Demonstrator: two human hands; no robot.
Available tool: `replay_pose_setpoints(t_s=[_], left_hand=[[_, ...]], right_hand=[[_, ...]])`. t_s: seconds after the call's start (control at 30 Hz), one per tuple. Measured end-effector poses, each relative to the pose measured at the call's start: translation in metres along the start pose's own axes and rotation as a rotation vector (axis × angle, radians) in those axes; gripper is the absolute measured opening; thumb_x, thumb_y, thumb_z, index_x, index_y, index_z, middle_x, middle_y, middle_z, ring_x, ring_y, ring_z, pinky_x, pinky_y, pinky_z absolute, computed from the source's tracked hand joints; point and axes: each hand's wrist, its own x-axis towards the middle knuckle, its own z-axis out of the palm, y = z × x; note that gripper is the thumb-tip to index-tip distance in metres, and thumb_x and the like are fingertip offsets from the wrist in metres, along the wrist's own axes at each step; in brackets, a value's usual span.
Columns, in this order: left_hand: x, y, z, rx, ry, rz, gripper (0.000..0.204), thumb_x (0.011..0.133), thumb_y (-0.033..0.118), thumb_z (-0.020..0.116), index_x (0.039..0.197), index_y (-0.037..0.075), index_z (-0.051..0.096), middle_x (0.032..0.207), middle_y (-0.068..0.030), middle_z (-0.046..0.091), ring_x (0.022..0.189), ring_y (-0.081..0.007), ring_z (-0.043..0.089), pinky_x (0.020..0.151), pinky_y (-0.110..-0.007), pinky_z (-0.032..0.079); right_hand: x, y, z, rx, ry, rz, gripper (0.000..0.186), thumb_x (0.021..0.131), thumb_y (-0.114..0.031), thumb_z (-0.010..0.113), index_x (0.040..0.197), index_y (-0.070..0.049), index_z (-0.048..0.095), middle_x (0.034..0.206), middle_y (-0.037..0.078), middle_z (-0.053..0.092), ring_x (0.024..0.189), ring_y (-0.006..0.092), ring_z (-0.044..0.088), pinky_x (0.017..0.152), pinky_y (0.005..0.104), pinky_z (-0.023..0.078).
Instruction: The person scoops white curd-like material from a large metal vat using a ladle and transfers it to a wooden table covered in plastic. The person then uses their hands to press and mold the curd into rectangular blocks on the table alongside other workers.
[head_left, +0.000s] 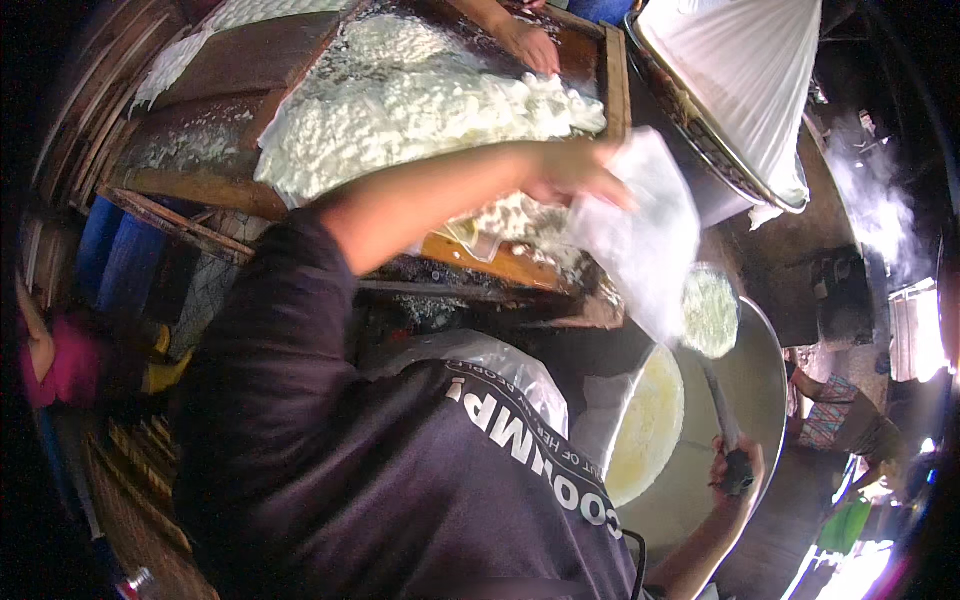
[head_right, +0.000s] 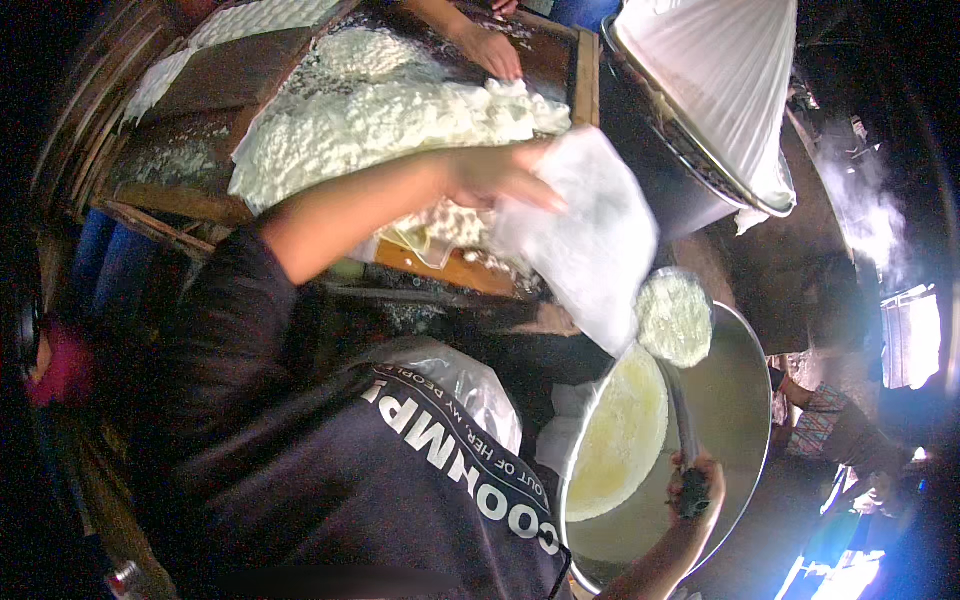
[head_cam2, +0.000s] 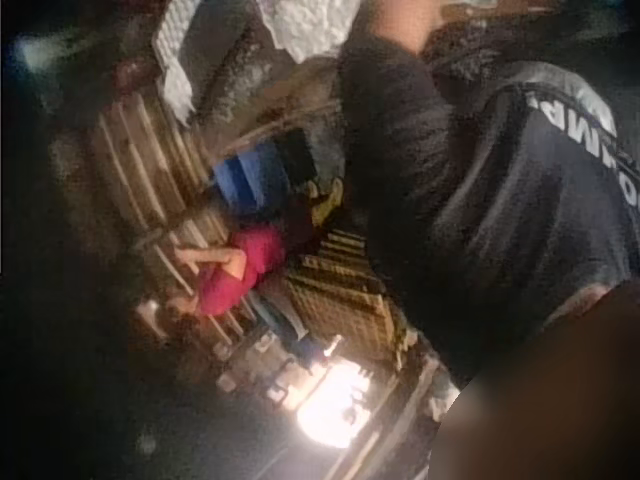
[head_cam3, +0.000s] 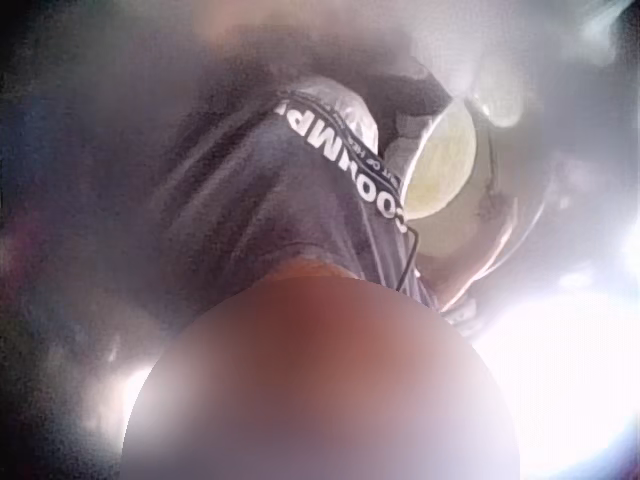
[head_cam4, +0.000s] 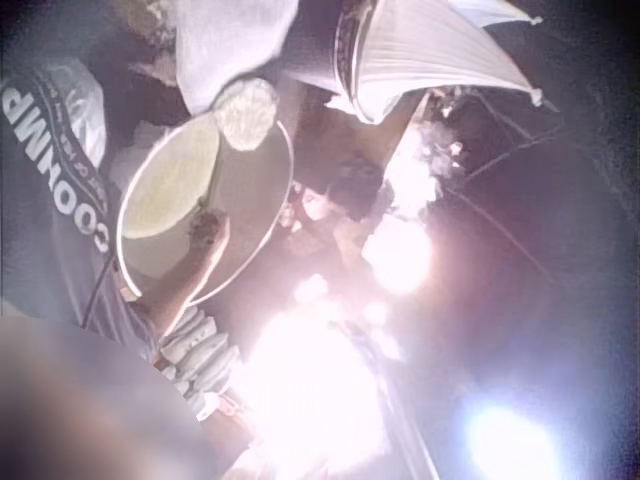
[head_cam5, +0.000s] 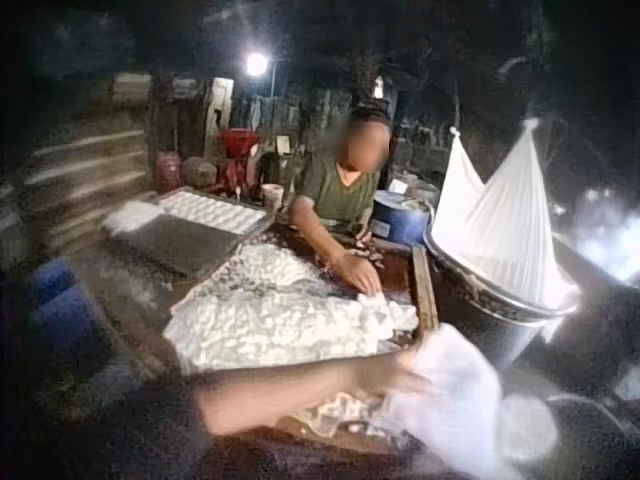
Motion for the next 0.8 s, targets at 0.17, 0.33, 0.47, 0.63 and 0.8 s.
replay_pose_setpoints(t_s=[0.17, 0.33, 0.47, 0.63, 0.8], left_hand=[[-0.139, 0.052, -0.154, 0.058, 0.336, -0.171, 0.064, 0.07, 0.006, 0.052, 0.126, 0.011, 0.023, 0.109, -0.0106, 0.048, 0.09, -0.0173, 0.054, 0.073, -0.032, 0.048], [-0.23, 0.051, -0.301, 0.18, 0.564, -0.41, 0.07, 0.068, 0.004, 0.054, 0.128, 0.017, 0.022, 0.113, -0.01, 0.046, 0.092, -0.0175, 0.053, 0.074, -0.036, 0.047], [-0.235, 0.058, -0.314, 0.245, 0.548, -0.551, 0.068, 0.07, 0.003, 0.051, 0.128, 0.022, 0.022, 0.11, -0.004, 0.048, 0.089, -0.0132, 0.053, 0.071, -0.032, 0.046], [-0.23, 0.053, -0.334, 0.283, 0.55, -0.582, 0.065, 0.074, -0.001, 0.048, 0.129, 0.02, 0.02, 0.097, -0.0037, 0.048, 0.071, -0.0118, 0.05, 0.06, -0.03, 0.047], [-0.228, 0.036, -0.35, 0.36, 0.655, -0.64, 0.064, 0.075, -0.002, 0.047, 0.129, 0.023, 0.022, 0.08, 0.0001, 0.04, 0.056, -0.008, 0.034, 0.051, -0.027, 0.038]], right_hand=[[0.024, -0.045, 0.123, 0.158, -0.401, 0.145, 0.04, 0.079, -0.025, 0.039, 0.097, 0.011, 0.043, 0.069, 0.019, 0.053, 0.035, 0.0117, 0.045, 0.024, 0.0195, 0.035], [0.047, -0.06, 0.282, 0.463, -0.764, 0.376, 0.048, 0.08, -0.026, 0.038, 0.098, 0.018, 0.035, 0.076, 0.023, 0.05, 0.04, 0.0157, 0.05, 0.028, 0.0219, 0.045], [0.058, -0.067, 0.379, 0.219, -0.954, 0.392, 0.033, 0.077, -0.019, 0.043, 0.084, 0.013, 0.044, 0.072, 0.022, 0.052, 0.038, 0.0141, 0.048, 0.026, 0.0197, 0.037], [0.047, -0.062, 0.428, -0.093, -0.837, -0.004, 0.024, 0.077, -0.018, 0.045, 0.084, 0.005, 0.047, 0.073, 0.018, 0.053, 0.041, 0.0124, 0.047, 0.031, 0.0175, 0.036], [0.048, -0.061, 0.434, -0.099, -0.846, 0.029, 0.018, 0.078, -0.017, 0.044, 0.085, -0.001, 0.046, 0.07, 0.015, 0.054, 0.043, 0.0121, 0.048, 0.031, 0.0193, 0.036]])
